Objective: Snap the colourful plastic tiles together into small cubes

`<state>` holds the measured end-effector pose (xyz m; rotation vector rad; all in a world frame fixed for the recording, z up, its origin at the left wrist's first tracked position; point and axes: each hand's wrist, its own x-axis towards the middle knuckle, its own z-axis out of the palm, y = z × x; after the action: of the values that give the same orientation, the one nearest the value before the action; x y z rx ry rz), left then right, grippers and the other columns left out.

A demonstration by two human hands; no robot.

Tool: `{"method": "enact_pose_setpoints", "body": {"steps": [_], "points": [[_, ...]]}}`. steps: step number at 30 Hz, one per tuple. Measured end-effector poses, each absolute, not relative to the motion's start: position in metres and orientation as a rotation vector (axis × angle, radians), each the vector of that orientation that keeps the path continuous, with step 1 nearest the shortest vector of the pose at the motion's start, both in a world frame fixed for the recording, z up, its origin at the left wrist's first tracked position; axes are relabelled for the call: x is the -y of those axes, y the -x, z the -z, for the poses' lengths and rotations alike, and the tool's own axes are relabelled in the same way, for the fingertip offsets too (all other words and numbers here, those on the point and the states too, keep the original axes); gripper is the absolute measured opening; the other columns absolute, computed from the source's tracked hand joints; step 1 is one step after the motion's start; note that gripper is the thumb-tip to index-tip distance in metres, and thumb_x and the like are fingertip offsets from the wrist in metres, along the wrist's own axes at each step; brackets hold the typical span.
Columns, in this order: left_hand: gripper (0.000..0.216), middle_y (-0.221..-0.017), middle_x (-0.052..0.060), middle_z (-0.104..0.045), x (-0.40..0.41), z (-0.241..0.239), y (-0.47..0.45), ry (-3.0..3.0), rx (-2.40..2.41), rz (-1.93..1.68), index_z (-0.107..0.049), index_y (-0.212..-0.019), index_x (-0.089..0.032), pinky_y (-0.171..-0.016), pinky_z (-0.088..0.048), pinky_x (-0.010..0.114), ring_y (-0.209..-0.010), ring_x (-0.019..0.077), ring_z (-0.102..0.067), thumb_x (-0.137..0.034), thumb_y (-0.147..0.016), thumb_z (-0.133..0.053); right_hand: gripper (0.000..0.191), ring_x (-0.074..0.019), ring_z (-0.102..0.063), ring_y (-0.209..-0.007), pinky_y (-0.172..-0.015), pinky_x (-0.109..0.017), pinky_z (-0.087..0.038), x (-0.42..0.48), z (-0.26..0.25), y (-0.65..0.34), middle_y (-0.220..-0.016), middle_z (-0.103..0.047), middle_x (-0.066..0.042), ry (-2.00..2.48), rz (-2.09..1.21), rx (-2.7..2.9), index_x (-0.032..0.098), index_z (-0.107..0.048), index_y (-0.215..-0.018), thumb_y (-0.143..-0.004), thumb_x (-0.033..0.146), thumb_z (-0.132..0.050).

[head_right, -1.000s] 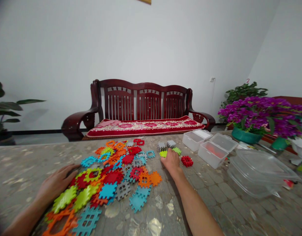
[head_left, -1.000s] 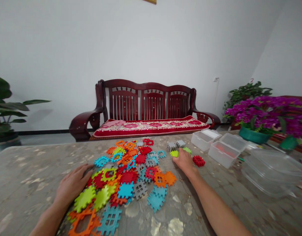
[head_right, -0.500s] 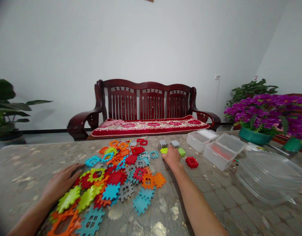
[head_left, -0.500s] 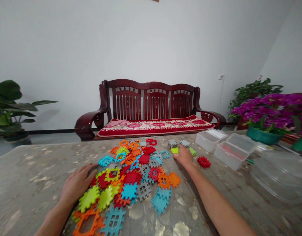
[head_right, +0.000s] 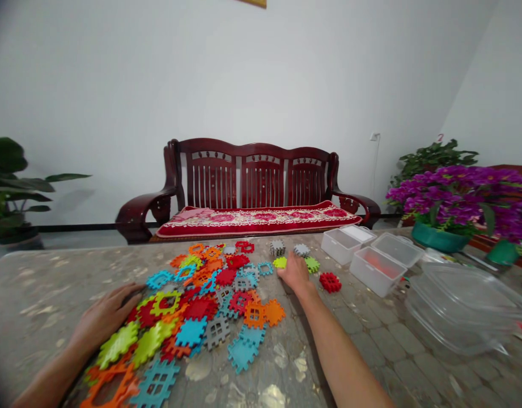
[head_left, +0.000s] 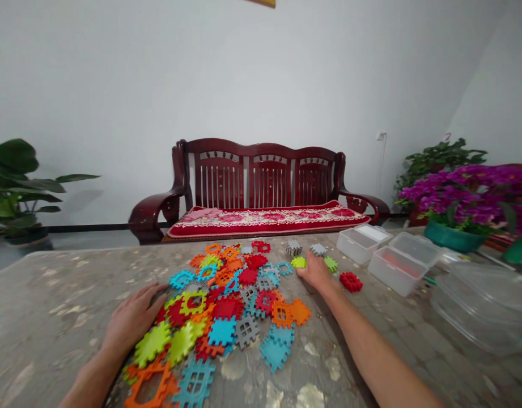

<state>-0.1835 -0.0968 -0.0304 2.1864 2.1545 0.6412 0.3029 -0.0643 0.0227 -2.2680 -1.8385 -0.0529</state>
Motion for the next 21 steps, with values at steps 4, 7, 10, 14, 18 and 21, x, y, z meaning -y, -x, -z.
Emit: {"method": "enact_pose_setpoints", "body": {"steps": [4,7,10,14,18,21], "points": [[0.054,-0.137,0.009,-0.067,0.096,0.03,0.183,-2.193,-2.169,-0.634,-0.069,-0.127,-0.024,-0.113,-0.042,0.046,-0.127,0.0288,-0.06,-0.048,-0.094,-0.034,0.04,-0.0301,-0.065,-0.112,-0.092,-0.033,-0.046,0.065,-0.022,-0.301,-0.119,-0.07,-0.02,2.269,0.049,1.834,0.009,-0.062,-0.12,-0.085,0.03,-0.062],[0.055,-0.138,0.01,-0.066,0.097,0.029,0.183,-2.192,-2.171,-0.623,-0.069,-0.128,-0.024,-0.113,-0.042,0.047,-0.127,0.0295,-0.06,-0.049,-0.094,-0.033,0.039,-0.0301,-0.062,-0.115,-0.095,-0.033,-0.045,0.064,-0.02,-0.297,-0.121,-0.068,-0.019,2.28,0.08,1.819,0.01,-0.063,-0.119,-0.087,0.033,-0.062],[0.055,-0.137,0.01,-0.066,0.097,0.029,0.184,-2.189,-2.17,-0.638,-0.069,-0.126,-0.024,-0.112,-0.043,0.048,-0.126,0.0308,-0.061,-0.05,-0.093,-0.034,0.046,-0.0312,-0.06,-0.117,-0.097,-0.035,-0.044,0.067,-0.019,-0.296,-0.124,-0.067,-0.019,2.257,0.071,1.825,0.011,-0.062,-0.121,-0.087,0.041,-0.063],[0.057,-0.139,0.011,-0.064,0.095,0.03,0.185,-2.177,-2.156,-0.615,-0.068,-0.129,-0.022,-0.113,-0.042,0.05,-0.128,0.0322,-0.059,-0.051,-0.093,-0.033,0.046,-0.0292,-0.059,-0.118,-0.1,-0.035,-0.042,0.08,-0.026,-0.312,-0.127,-0.067,-0.015,2.209,0.124,1.795,0.015,-0.06,-0.128,-0.088,0.038,-0.061],[0.059,-0.143,0.012,-0.061,0.094,0.03,0.185,-2.161,-2.164,-0.556,-0.066,-0.131,-0.021,-0.115,-0.039,0.048,-0.132,0.0308,-0.057,-0.05,-0.094,-0.03,0.053,-0.0326,-0.058,-0.119,-0.099,-0.041,-0.041,0.095,-0.035,-0.345,-0.127,-0.067,-0.016,2.358,0.273,1.602,0.017,-0.056,-0.136,-0.087,0.04,-0.06],[0.058,-0.142,0.011,-0.062,0.094,0.031,0.185,-2.156,-2.178,-0.558,-0.067,-0.129,-0.022,-0.115,-0.04,0.049,-0.131,0.0312,-0.057,-0.05,-0.093,-0.032,0.061,-0.0355,-0.056,-0.122,-0.099,-0.046,-0.04,0.1,-0.037,-0.364,-0.128,-0.066,-0.02,2.493,0.238,1.574,0.015,-0.054,-0.136,-0.084,0.047,-0.064]]}}
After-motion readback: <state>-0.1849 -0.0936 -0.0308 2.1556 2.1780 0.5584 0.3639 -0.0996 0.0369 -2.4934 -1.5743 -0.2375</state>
